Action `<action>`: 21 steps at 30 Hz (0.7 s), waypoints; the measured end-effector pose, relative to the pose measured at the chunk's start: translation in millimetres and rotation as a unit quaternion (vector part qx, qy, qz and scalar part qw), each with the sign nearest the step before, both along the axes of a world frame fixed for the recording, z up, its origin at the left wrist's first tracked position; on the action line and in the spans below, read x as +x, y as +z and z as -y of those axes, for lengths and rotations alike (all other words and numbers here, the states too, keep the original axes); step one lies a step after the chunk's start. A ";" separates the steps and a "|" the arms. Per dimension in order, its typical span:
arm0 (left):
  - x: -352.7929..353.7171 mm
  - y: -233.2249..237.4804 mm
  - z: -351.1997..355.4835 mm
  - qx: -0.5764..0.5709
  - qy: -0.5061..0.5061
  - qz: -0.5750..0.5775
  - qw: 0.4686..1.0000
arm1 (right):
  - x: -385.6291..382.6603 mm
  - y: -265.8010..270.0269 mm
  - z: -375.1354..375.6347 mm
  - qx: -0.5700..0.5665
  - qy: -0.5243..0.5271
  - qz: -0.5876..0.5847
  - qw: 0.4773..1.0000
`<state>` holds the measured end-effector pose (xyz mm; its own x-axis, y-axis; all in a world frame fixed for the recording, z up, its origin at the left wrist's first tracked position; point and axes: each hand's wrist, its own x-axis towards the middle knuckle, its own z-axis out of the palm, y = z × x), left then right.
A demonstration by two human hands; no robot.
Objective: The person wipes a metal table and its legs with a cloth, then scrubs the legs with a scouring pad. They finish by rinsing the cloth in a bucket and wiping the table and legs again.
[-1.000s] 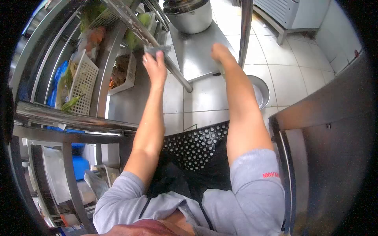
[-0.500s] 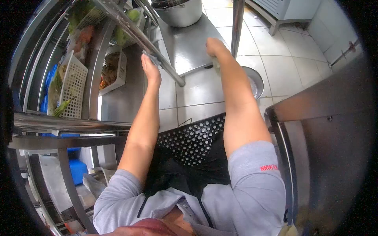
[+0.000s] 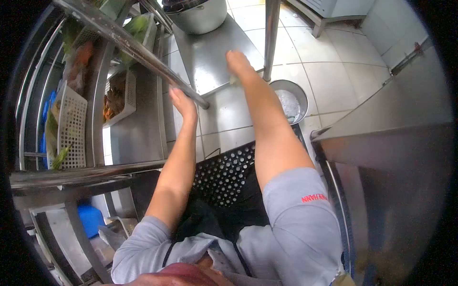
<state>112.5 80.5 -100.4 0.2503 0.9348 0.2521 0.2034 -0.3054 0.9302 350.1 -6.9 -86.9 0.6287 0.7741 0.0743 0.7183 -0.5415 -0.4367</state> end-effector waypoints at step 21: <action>22.1 69.3 -4.0 -0.297 0.015 0.263 0.918 | -11.4 13.0 11.6 -0.120 0.015 0.011 0.993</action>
